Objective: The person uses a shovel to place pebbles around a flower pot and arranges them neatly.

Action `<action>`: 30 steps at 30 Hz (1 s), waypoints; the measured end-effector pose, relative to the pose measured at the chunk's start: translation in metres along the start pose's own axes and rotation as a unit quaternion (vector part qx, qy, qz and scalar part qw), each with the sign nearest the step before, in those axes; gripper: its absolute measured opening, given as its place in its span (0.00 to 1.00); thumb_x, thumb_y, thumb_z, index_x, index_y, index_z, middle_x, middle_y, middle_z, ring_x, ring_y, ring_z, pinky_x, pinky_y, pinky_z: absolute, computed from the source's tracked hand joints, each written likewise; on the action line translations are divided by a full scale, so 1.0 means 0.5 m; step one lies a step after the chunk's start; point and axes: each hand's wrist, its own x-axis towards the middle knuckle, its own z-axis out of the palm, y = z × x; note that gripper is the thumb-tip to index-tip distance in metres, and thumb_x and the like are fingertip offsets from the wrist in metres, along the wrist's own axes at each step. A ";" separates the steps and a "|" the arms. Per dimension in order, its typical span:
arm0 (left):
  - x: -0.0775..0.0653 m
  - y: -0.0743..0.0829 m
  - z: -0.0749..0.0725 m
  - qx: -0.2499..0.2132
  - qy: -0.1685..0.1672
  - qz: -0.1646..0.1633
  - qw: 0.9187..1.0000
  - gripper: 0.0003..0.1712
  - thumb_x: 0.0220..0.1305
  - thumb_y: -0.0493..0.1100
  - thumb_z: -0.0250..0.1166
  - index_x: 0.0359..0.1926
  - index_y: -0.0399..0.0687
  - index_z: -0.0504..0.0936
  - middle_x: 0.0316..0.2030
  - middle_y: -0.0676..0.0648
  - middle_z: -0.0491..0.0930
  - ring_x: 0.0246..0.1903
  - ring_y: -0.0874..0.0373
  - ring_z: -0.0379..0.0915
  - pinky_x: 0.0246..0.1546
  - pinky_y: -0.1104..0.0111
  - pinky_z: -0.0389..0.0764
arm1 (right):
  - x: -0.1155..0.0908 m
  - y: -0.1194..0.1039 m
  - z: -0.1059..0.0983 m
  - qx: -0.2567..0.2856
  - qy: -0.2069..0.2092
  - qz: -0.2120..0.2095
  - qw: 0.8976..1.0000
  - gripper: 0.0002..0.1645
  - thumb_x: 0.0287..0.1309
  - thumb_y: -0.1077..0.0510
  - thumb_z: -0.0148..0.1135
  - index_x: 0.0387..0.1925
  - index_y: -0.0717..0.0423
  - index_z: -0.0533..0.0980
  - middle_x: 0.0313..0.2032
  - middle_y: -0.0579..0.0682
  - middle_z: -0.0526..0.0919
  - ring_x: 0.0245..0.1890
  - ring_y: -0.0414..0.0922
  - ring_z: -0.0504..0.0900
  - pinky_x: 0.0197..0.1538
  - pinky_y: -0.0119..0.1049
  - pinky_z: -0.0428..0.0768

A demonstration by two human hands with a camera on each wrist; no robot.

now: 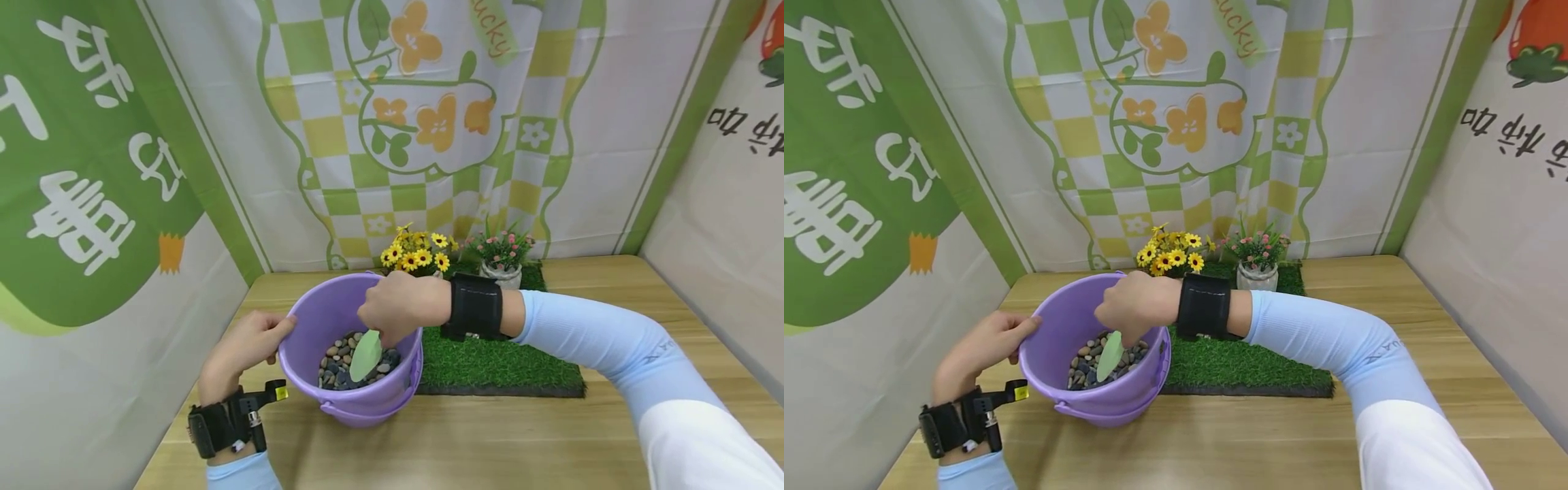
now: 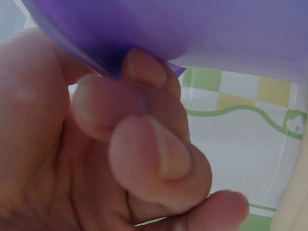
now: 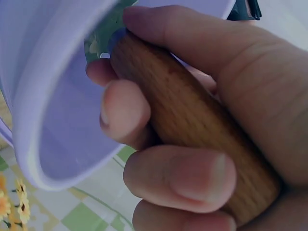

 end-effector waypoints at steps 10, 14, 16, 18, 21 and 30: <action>0.003 -0.008 -0.001 -0.012 -0.007 0.004 1.000 0.24 0.75 0.50 0.51 0.23 0.42 0.78 0.14 0.52 0.72 0.17 0.58 0.70 0.23 0.68 0.70 | 0.032 -0.007 0.023 -0.015 -0.011 -0.001 1.000 0.14 0.56 0.47 0.67 0.26 0.43 0.70 0.26 0.39 0.74 0.24 0.37 0.68 0.26 0.32 0.69; 0.003 -0.010 -0.001 -0.023 -0.011 -0.001 1.000 0.25 0.75 0.50 0.51 0.24 0.41 0.78 0.14 0.52 0.72 0.18 0.58 0.70 0.25 0.68 0.71 | 0.044 -0.010 0.036 -0.020 -0.020 0.000 1.000 0.11 0.56 0.47 0.68 0.29 0.44 0.74 0.28 0.39 0.77 0.25 0.37 0.69 0.29 0.31 0.71; 0.004 -0.011 -0.001 -0.025 -0.012 -0.002 1.000 0.25 0.75 0.50 0.51 0.24 0.41 0.78 0.14 0.52 0.72 0.18 0.58 0.70 0.26 0.68 0.71 | 0.050 -0.012 0.045 -0.021 -0.024 0.003 0.999 0.09 0.56 0.47 0.68 0.32 0.44 0.76 0.30 0.40 0.80 0.26 0.37 0.72 0.31 0.32 0.75; 0.005 -0.012 -0.001 -0.029 -0.012 -0.002 1.000 0.25 0.75 0.50 0.51 0.24 0.40 0.78 0.15 0.52 0.72 0.18 0.58 0.70 0.27 0.67 0.72 | 0.053 -0.014 0.056 -0.028 -0.024 0.006 0.999 0.10 0.56 0.46 0.68 0.35 0.44 0.78 0.33 0.40 0.82 0.27 0.38 0.76 0.33 0.34 0.78; 0.007 -0.013 0.001 -0.033 -0.011 0.001 0.999 0.24 0.75 0.50 0.51 0.25 0.40 0.80 0.15 0.52 0.74 0.19 0.58 0.72 0.28 0.67 0.74 | 0.059 -0.016 0.073 -0.036 -0.019 0.002 0.999 0.09 0.55 0.47 0.69 0.36 0.42 0.80 0.34 0.40 0.84 0.28 0.38 0.78 0.33 0.34 0.80; 0.006 -0.016 0.002 -0.033 -0.009 0.022 0.999 0.22 0.75 0.47 0.52 0.30 0.38 0.83 0.18 0.50 0.78 0.20 0.58 0.75 0.27 0.67 0.80 | 0.069 -0.019 0.090 -0.040 -0.006 -0.017 0.999 0.04 0.53 0.55 0.67 0.31 0.42 0.78 0.30 0.40 0.82 0.24 0.38 0.72 0.30 0.34 0.77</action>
